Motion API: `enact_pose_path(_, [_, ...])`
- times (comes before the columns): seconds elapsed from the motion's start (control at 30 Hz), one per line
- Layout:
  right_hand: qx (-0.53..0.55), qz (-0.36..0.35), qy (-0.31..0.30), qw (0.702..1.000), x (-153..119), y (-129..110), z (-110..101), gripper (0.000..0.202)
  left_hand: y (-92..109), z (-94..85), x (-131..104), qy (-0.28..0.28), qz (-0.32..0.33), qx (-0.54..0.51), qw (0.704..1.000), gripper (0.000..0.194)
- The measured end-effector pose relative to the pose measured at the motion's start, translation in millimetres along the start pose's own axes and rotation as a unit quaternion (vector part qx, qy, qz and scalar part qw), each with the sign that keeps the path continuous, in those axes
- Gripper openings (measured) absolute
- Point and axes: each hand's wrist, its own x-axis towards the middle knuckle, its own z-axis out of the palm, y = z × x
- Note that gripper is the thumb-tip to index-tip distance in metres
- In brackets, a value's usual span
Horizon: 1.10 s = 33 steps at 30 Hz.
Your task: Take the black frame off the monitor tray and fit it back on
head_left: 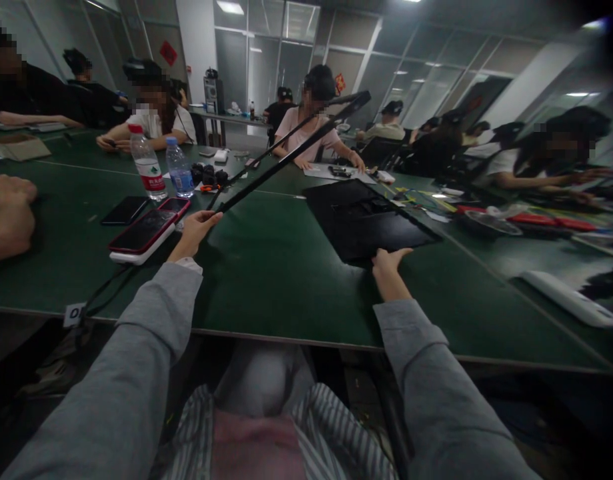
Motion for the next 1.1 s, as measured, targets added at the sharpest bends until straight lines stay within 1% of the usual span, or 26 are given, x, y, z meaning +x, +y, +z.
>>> enact_pose_path(0.03, [0.028, 0.043, -0.002, 0.999, 0.5, -0.2, 3.1, 0.102, 0.1, 0.2, 0.3, -0.002, 0.003, -0.001, 1.0, 0.056])
enact_pose_path(0.07, [0.051, 0.07, -0.016, 0.996, 0.8, -2.0, 5.8, 0.103, 0.2, 0.2, 0.6, -0.006, 0.006, 0.001, 1.0, 0.055])
enact_pose_path(0.1, [0.067, 0.083, -0.046, 0.993, 0.8, -5.0, 8.4, 0.1, 0.4, -0.2, 0.8, -0.011, 0.011, 0.006, 1.0, 0.054])
enact_pose_path(0.2, [0.092, 0.059, -0.198, 0.974, 0.2, -17.4, 18.5, 0.083, 2.0, -2.5, 0.6, -0.029, 0.036, 0.039, 0.998, 0.049])
enact_pose_path(0.23, [0.091, 0.057, -0.225, 0.968, 0.0, -21.3, 23.3, 0.078, 2.6, -3.6, 0.3, -0.033, 0.046, 0.056, 0.997, 0.048])
enact_pose_path(0.27, [0.086, 0.055, -0.227, 0.968, 0.1, -24.7, 28.6, 0.072, 3.2, -4.7, 0.0, -0.037, 0.057, 0.073, 0.995, 0.048])
enact_pose_path(0.3, [0.075, 0.048, -0.205, 0.975, 0.5, -27.7, 33.9, 0.066, 3.6, -6.0, -0.4, -0.041, 0.069, 0.091, 0.993, 0.048])
enact_pose_path(0.37, [0.054, 0.016, -0.118, 0.991, 2.6, -33.3, 42.0, 0.055, 3.9, -8.5, -1.1, -0.052, 0.092, 0.128, 0.986, 0.048])
enact_pose_path(0.4, [0.055, 0.002, -0.081, 0.995, 4.0, -36.4, 43.3, 0.052, 3.8, -9.7, -1.5, -0.058, 0.103, 0.146, 0.982, 0.048])
enact_pose_path(0.43, [0.07, -0.007, -0.066, 0.995, 5.5, -40.0, 42.3, 0.052, 3.5, -10.9, -2.0, -0.064, 0.113, 0.164, 0.978, 0.047])
enact_pose_path(0.47, [0.097, -0.009, -0.074, 0.993, 6.8, -44.2, 39.1, 0.054, 3.0, -11.9, -2.6, -0.067, 0.122, 0.182, 0.973, 0.045])
enact_pose_path(0.5, [0.132, -0.007, -0.097, 0.987, 7.7, -48.9, 33.9, 0.057, 2.4, -12.8, -3.2, -0.069, 0.13, 0.199, 0.969, 0.044])
enact_pose_path(0.57, [0.19, 0.0, -0.159, 0.969, 8.0, -58.2, 21.5, 0.065, 0.8, -14.3, -4.4, -0.075, 0.149, 0.225, 0.96, 0.042])
enact_pose_path(0.63, [0.205, 0.009, -0.203, 0.957, 6.5, -64.3, 12.6, 0.068, -1.2, -15.5, -5.3, -0.084, 0.166, 0.242, 0.952, 0.041])
enact_pose_path(0.67, [0.197, 0.016, -0.211, 0.957, 5.4, -65.1, 11.1, 0.066, -2.3, -16.2, -5.5, -0.089, 0.171, 0.25, 0.949, 0.04])
enact_pose_path(0.73, [0.159, 0.021, -0.213, 0.964, 3.0, -61.6, 15.1, 0.058, -4.5, -18.4, -5.6, -0.097, 0.173, 0.263, 0.944, 0.04])
enact_pose_path(0.77, [0.133, 0.01, -0.207, 0.969, 1.9, -57.7, 19.8, 0.053, -5.7, -19.9, -5.3, -0.102, 0.172, 0.269, 0.942, 0.041])
enact_pose_path(0.83, [0.074, -0.038, -0.185, 0.979, 0.5, -47.8, 32.2, 0.048, -8.5, -23.9, -4.3, -0.116, 0.167, 0.278, 0.939, 0.042])
enact_pose_path(0.9, [0.001, -0.103, -0.164, 0.981, 0.0, -37.9, 44.1, 0.043, -11.9, -28.2, -2.6, -0.13, 0.158, 0.289, 0.935, 0.042])
enact_pose_path(0.93, [-0.04, -0.133, -0.151, 0.979, 0.1, -33.6, 48.7, 0.041, -13.8, -30.1, -1.4, -0.134, 0.152, 0.298, 0.933, 0.042])
enact_pose_path(1.0, [-0.122, -0.176, -0.128, 0.968, 0.7, -26.2, 54.7, 0.044, -17.4, -32.6, 0.8, -0.138, 0.142, 0.319, 0.927, 0.041])
enact_pose_path(1.1, [-0.196, -0.201, -0.098, 0.955, 1.9, -16.5, 58.2, 0.053, -21.2, -33.2, 3.3, -0.144, 0.14, 0.346, 0.916, 0.041])
